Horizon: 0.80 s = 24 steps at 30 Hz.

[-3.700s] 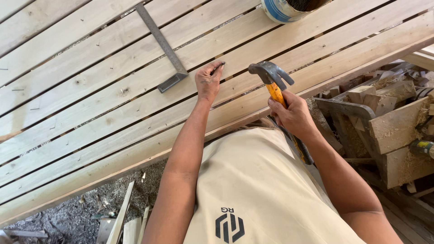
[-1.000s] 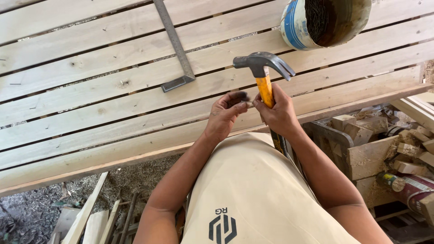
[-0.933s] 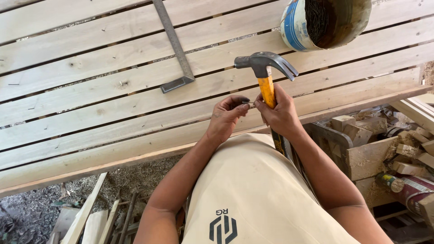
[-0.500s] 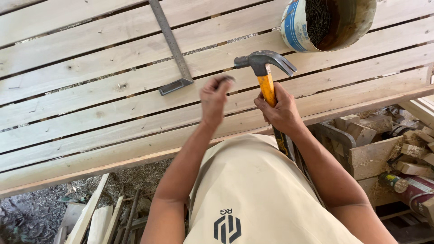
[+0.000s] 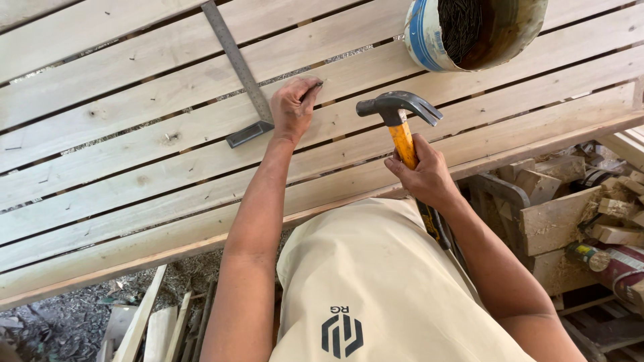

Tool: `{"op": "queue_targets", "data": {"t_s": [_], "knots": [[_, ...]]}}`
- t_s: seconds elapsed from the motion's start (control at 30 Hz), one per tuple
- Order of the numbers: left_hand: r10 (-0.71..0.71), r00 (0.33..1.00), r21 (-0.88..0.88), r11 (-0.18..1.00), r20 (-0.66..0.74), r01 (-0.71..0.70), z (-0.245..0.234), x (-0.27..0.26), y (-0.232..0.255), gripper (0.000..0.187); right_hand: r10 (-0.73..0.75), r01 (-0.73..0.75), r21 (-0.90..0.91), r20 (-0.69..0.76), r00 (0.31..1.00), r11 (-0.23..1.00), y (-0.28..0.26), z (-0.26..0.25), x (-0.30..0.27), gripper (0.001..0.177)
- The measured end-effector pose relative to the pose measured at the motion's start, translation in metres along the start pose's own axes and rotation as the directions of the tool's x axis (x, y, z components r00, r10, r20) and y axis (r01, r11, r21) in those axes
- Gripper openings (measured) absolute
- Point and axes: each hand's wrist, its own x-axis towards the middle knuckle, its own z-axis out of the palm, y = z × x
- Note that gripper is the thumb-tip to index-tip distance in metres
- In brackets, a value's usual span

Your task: The person hammers nails into a wooden pallet using a claw hammer. They repeatedly pick up nails from a bucket and drive them into the slats, occasionally repositioning a small wooden block.

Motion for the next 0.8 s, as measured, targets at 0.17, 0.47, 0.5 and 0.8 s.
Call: {"op": "queue_targets", "data": {"t_s": [0.17,0.47,0.5,0.8], "knots": [[-0.038,0.999,0.027,0.999,0.019,0.037,0.002,0.005,-0.001,0.008,-0.019,0.019,-0.010,0.007,1.000,1.000,0.003,0.002,0.005,0.030],[0.103,0.994,0.160,0.983,-0.047,-0.094,0.003,-0.001,0.005,0.005,-0.416,0.399,-0.152,-0.096,0.904,0.904,-0.003,0.015,0.019,0.024],[0.134,0.989,0.186,0.975,-0.057,-0.121,0.003,-0.002,0.004,0.005,-0.483,0.460,-0.188,-0.098,0.870,0.868,-0.004,0.019,0.023,0.031],[0.167,0.985,0.287,0.947,-0.046,-0.147,0.004,-0.002,0.003,0.003,-0.372,0.352,-0.444,0.044,0.927,0.824,-0.019,0.049,0.070,0.025]]}}
